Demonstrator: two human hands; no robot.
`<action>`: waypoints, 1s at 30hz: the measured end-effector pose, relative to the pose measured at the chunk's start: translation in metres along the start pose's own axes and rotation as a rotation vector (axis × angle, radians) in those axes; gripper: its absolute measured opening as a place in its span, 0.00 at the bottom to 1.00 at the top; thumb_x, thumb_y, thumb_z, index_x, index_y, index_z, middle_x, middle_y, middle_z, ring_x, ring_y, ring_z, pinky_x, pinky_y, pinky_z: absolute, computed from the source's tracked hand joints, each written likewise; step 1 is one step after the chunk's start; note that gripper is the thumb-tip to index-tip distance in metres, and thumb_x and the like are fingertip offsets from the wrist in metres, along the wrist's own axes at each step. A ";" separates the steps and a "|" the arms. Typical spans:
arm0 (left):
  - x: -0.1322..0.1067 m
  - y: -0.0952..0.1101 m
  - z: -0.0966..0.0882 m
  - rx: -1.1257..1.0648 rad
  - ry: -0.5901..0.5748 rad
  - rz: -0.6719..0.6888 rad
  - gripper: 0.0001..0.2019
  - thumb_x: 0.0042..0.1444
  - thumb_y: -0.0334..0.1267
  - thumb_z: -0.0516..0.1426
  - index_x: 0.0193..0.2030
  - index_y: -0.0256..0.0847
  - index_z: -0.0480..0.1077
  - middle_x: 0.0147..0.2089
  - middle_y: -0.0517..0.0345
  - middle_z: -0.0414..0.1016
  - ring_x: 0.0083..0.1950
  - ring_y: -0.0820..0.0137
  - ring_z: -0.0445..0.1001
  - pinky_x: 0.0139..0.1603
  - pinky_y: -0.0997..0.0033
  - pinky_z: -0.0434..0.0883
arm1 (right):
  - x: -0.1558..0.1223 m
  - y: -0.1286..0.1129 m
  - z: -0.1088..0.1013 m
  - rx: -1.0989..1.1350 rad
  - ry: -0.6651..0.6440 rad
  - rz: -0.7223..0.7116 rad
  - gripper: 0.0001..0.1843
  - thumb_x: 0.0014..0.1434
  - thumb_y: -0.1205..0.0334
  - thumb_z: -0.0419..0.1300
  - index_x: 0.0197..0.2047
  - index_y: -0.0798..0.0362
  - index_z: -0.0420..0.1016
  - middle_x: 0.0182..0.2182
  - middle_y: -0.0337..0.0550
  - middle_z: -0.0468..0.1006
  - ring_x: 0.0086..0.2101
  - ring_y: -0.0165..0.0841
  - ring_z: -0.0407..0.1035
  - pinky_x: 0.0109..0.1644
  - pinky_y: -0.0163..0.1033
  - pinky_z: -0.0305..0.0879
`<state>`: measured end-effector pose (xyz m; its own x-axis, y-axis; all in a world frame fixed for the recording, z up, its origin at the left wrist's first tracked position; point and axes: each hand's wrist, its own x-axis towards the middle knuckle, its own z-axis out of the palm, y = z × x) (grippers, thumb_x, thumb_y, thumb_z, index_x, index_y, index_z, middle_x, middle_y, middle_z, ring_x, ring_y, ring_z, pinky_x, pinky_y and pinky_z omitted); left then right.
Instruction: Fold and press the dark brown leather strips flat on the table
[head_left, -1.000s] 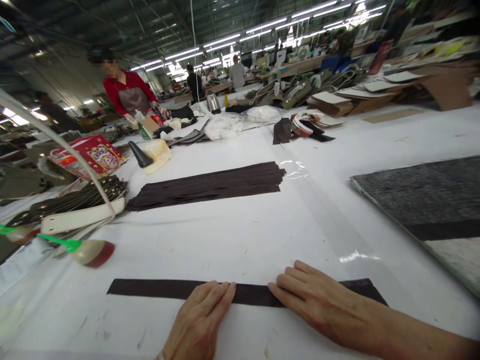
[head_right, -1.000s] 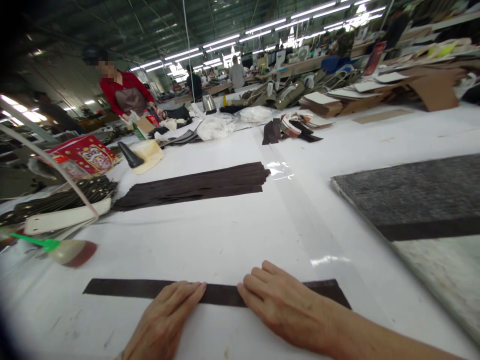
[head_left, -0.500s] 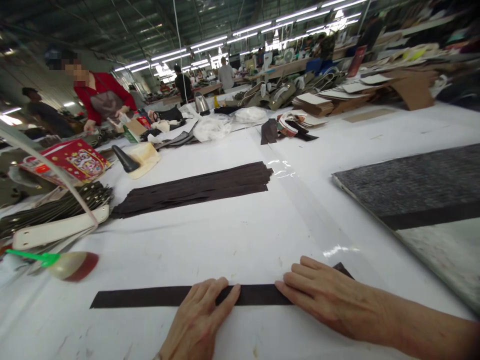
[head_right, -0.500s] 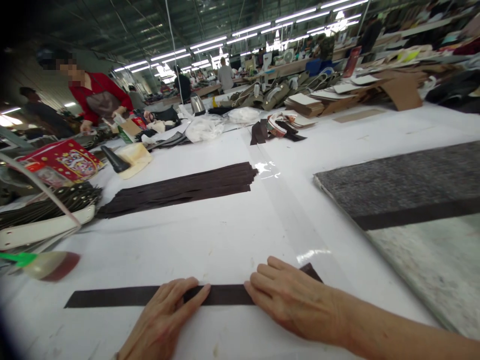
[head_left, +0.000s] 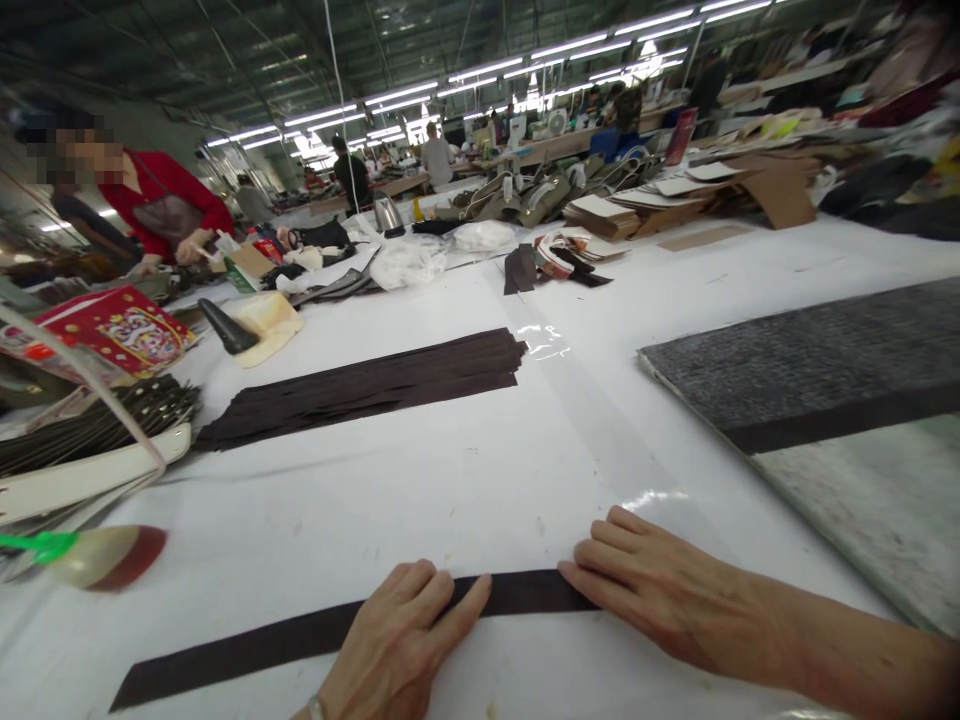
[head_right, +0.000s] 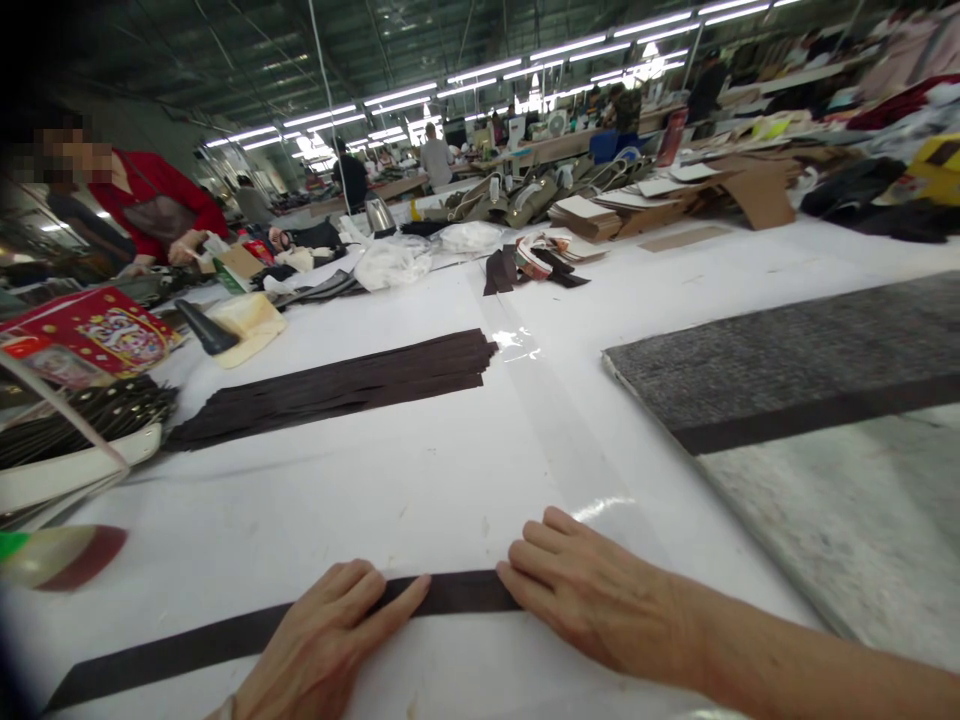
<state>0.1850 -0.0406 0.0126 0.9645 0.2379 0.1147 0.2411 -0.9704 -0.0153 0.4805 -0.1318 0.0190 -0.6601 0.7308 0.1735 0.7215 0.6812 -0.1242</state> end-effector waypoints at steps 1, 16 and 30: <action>0.001 0.001 -0.001 0.010 0.007 -0.001 0.26 0.54 0.23 0.47 0.60 0.34 0.62 0.35 0.50 0.69 0.32 0.64 0.66 0.30 0.63 0.71 | -0.002 0.000 0.000 0.002 -0.002 -0.003 0.17 0.64 0.74 0.46 0.54 0.60 0.66 0.35 0.47 0.68 0.34 0.37 0.59 0.44 0.45 0.56; 0.031 0.009 -0.004 0.062 0.138 0.120 0.21 0.69 0.34 0.37 0.56 0.30 0.65 0.32 0.54 0.71 0.30 0.67 0.68 0.32 0.68 0.68 | -0.024 0.005 -0.017 -0.006 -0.069 0.016 0.17 0.66 0.73 0.43 0.55 0.63 0.65 0.35 0.47 0.68 0.33 0.35 0.59 0.42 0.45 0.55; 0.044 0.017 0.009 0.168 0.259 0.153 0.22 0.68 0.29 0.36 0.46 0.35 0.71 0.41 0.52 0.73 0.39 0.68 0.70 0.41 0.69 0.68 | -0.053 0.010 -0.027 -0.033 -0.051 0.042 0.18 0.67 0.73 0.41 0.55 0.64 0.65 0.34 0.48 0.68 0.33 0.35 0.59 0.43 0.47 0.57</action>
<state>0.2326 -0.0458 0.0090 0.9367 0.0500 0.3464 0.1305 -0.9683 -0.2129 0.5283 -0.1650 0.0351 -0.6386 0.7603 0.1188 0.7544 0.6490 -0.0980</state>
